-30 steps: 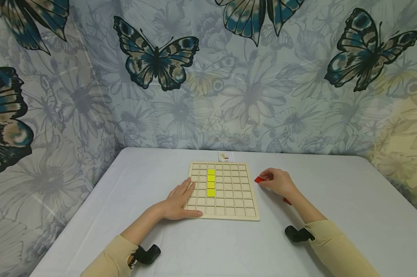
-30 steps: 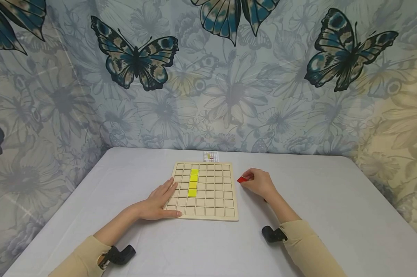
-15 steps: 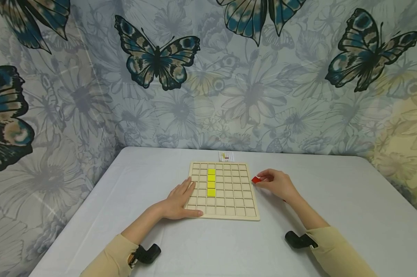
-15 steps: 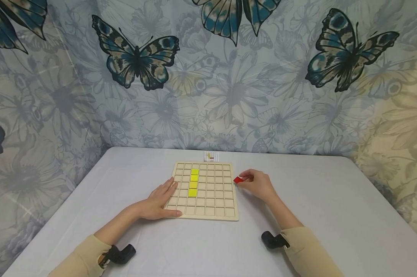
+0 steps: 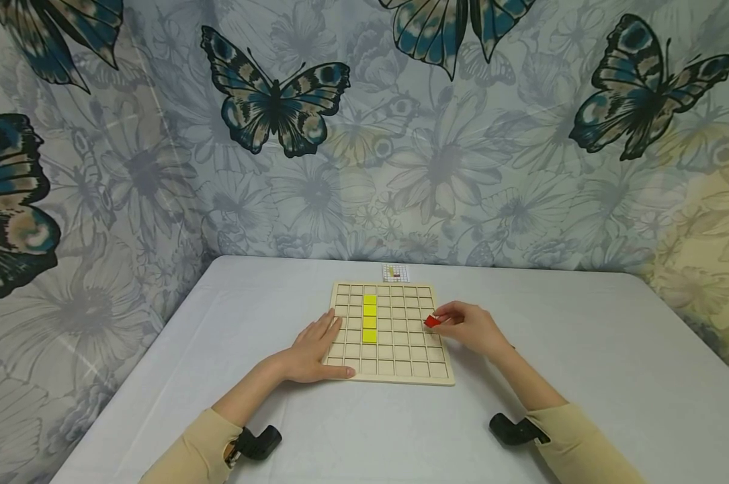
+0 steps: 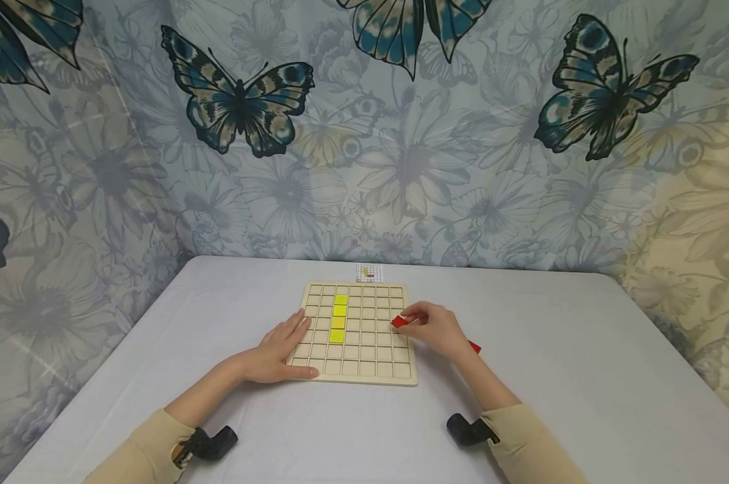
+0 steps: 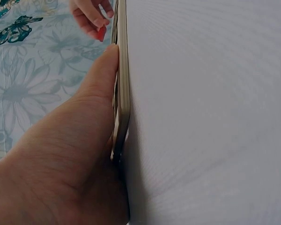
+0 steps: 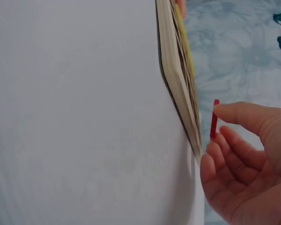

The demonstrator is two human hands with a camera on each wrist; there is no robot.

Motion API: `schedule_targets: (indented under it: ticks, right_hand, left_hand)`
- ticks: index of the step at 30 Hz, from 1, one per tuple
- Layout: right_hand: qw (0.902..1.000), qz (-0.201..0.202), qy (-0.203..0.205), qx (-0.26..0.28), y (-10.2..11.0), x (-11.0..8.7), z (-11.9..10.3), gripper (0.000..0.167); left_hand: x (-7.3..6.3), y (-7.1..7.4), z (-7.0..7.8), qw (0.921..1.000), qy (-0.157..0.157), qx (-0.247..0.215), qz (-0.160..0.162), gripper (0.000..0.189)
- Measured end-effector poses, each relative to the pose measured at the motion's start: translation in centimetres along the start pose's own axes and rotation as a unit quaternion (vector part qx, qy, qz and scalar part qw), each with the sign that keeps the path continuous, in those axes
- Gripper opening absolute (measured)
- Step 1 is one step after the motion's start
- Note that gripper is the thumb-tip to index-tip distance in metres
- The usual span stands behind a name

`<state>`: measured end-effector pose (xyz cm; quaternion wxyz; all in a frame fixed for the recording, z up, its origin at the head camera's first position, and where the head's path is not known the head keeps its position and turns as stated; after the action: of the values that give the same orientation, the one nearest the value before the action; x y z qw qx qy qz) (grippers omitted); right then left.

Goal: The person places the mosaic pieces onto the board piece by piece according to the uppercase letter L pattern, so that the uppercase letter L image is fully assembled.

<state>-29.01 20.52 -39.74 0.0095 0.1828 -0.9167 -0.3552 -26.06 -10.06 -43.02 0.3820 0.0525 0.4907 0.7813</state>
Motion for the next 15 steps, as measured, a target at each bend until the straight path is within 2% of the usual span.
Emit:
schedule_targets:
  ticks: [5, 15]
  right_hand:
    - [0.9998, -0.017, 0.006, 0.005, -1.0, 0.0, -0.9, 0.034]
    - [0.9994, -0.032, 0.011, 0.004, -2.6, 0.4, -2.3, 0.030]
  left_hand:
    - [0.2, -0.3, -0.4, 1.0000, -0.001, 0.003, 0.004, 0.110]
    - [-0.1, 0.2, 0.2, 1.0000, 0.005, 0.006, -0.003, 0.106]
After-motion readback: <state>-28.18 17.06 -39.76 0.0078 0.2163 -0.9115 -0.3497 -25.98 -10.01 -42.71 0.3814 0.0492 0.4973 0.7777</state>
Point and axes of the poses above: each hand's wrist, its own x-axis towards the middle knuckle, its own y-axis out of the back of the hand, z = x × y, the point moved 5 cm from there along x, towards the middle knuckle, and after that the axes turned 14 degrees about -z, right-handed, at the moved point
